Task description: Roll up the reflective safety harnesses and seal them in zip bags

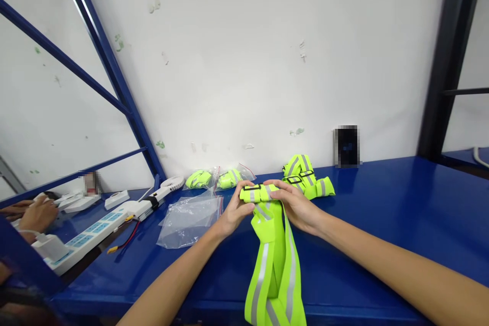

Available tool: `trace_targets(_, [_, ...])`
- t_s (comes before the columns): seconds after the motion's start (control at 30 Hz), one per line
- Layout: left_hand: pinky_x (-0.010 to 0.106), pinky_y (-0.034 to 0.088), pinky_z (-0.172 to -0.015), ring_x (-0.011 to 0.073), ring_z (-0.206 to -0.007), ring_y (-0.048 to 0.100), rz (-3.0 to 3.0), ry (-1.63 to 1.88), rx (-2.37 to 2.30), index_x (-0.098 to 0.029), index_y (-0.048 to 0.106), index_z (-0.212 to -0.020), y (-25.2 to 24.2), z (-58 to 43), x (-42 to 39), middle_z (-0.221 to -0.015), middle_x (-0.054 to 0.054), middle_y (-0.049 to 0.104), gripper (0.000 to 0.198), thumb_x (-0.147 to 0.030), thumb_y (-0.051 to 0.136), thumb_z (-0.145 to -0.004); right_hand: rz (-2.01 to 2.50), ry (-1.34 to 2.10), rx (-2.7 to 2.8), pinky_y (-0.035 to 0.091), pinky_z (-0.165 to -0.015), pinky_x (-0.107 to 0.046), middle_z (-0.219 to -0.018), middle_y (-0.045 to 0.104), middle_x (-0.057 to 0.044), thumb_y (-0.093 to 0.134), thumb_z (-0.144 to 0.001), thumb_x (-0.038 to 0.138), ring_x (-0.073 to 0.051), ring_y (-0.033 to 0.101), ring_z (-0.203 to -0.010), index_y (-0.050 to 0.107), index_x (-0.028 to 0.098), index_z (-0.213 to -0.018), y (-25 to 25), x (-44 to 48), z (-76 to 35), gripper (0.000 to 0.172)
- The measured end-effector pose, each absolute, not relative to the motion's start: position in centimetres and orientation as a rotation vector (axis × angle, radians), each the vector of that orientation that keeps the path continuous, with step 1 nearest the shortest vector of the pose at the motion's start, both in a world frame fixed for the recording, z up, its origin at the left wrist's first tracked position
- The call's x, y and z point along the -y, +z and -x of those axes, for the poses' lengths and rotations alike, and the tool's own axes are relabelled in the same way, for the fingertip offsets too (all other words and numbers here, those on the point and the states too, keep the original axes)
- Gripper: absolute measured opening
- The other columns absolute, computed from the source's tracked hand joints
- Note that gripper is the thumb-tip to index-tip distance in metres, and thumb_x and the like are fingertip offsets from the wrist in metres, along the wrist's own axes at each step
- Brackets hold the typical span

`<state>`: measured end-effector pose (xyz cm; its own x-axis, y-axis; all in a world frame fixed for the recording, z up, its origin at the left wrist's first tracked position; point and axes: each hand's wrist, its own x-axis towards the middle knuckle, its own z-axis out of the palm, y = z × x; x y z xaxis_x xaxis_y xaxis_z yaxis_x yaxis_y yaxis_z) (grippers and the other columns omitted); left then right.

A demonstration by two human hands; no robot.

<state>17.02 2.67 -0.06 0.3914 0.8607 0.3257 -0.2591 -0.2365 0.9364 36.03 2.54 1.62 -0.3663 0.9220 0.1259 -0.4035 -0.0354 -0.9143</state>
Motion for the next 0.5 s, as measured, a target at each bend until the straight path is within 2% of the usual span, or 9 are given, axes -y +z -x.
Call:
trace_targets(0.1, [0.025, 0.047, -0.067, 0.0149, -0.080, 0.058, -1.345, 1.210, -0.576, -0.025, 0.052, -0.105, -0.1, -17.4, -2.7, -0.098, 0.001, 0.058, 0.039, -0.042, 0.070, -0.075, 0.662, 1.617, 1.189, 0.049, -0.076, -0.031, -0.087, 0.068, 0.000, 0.072, -0.063, 0.018, -0.019, 0.063, -0.080, 0.064, 0.023, -0.097, 1.7, -2.4, -36.1, 0.034])
trace_targets(0.17, [0.025, 0.049, -0.069, 0.0152, -0.083, 0.059, -1.307, 1.244, -0.599, -0.024, 0.055, -0.108, -0.1, -17.6, -2.8, -0.100, 0.001, 0.059, 0.038, -0.038, 0.071, -0.076, 0.666, 1.616, 1.209, 0.049, -0.073, -0.028, -0.088, 0.066, 0.002, 0.070, -0.063, 0.013, -0.016, 0.062, -0.077, 0.063, 0.024, -0.098, 1.6, -2.4, -36.1, 0.038])
trace_targets(0.27, [0.028, 0.050, -0.077, 0.0166, -0.088, 0.062, -1.188, 1.281, -0.614, -0.029, 0.045, -0.130, -0.2, -18.0, -3.1, -0.103, 0.003, 0.063, 0.067, -0.027, 0.077, -0.071, 0.659, 1.591, 1.244, 0.050, -0.071, -0.025, -0.100, 0.064, 0.002, 0.068, -0.062, 0.009, -0.015, 0.062, -0.081, 0.062, 0.026, -0.103, 1.4, -2.4, -36.2, 0.045])
trace_targets(0.33, [0.031, 0.050, -0.083, 0.0172, -0.090, 0.064, -1.078, 1.324, -0.595, -0.028, 0.041, -0.135, -0.2, -18.1, -3.2, -0.103, 0.004, 0.065, 0.080, -0.021, 0.080, -0.066, 0.650, 1.570, 1.266, 0.051, -0.074, -0.026, -0.109, 0.063, 0.002, 0.067, -0.061, 0.007, -0.016, 0.062, -0.088, 0.060, 0.028, -0.109, 1.5, -2.4, -36.2, 0.052])
trace_targets(0.37, [0.032, 0.049, -0.085, 0.0174, -0.091, 0.064, -1.046, 1.335, -0.580, -0.024, 0.045, -0.132, -0.2, -18.2, -3.3, -0.103, 0.005, 0.066, 0.077, -0.019, 0.081, -0.065, 0.647, 1.558, 1.277, 0.051, -0.075, -0.026, -0.112, 0.062, 0.002, 0.066, -0.061, 0.007, -0.017, 0.062, -0.090, 0.059, 0.029, -0.111, 1.6, -2.4, -36.2, 0.055])
trace_targets(0.43, [0.032, 0.048, -0.089, 0.0183, -0.093, 0.064, -1.039, 1.312, -0.557, -0.015, 0.059, -0.117, -0.2, -18.2, -3.4, -0.104, 0.009, 0.067, 0.057, -0.020, 0.081, -0.064, 0.648, 1.520, 1.303, 0.051, -0.078, -0.027, -0.117, 0.062, 0.002, 0.066, -0.062, 0.006, -0.018, 0.062, -0.094, 0.058, 0.030, -0.115, 1.8, -2.4, -36.3, 0.059])
trace_targets(0.5, [0.032, 0.048, -0.089, 0.0197, -0.093, 0.065, -1.066, 1.263, -0.568, -0.010, 0.065, -0.103, -0.3, -18.2, -3.5, -0.104, 0.012, 0.068, 0.042, -0.022, 0.080, -0.066, 0.662, 1.466, 1.348, 0.051, -0.080, -0.028, -0.120, 0.061, 0.001, 0.066, -0.062, 0.007, -0.019, 0.062, -0.096, 0.057, 0.030, -0.118, 1.9, -2.4, -36.4, 0.061])
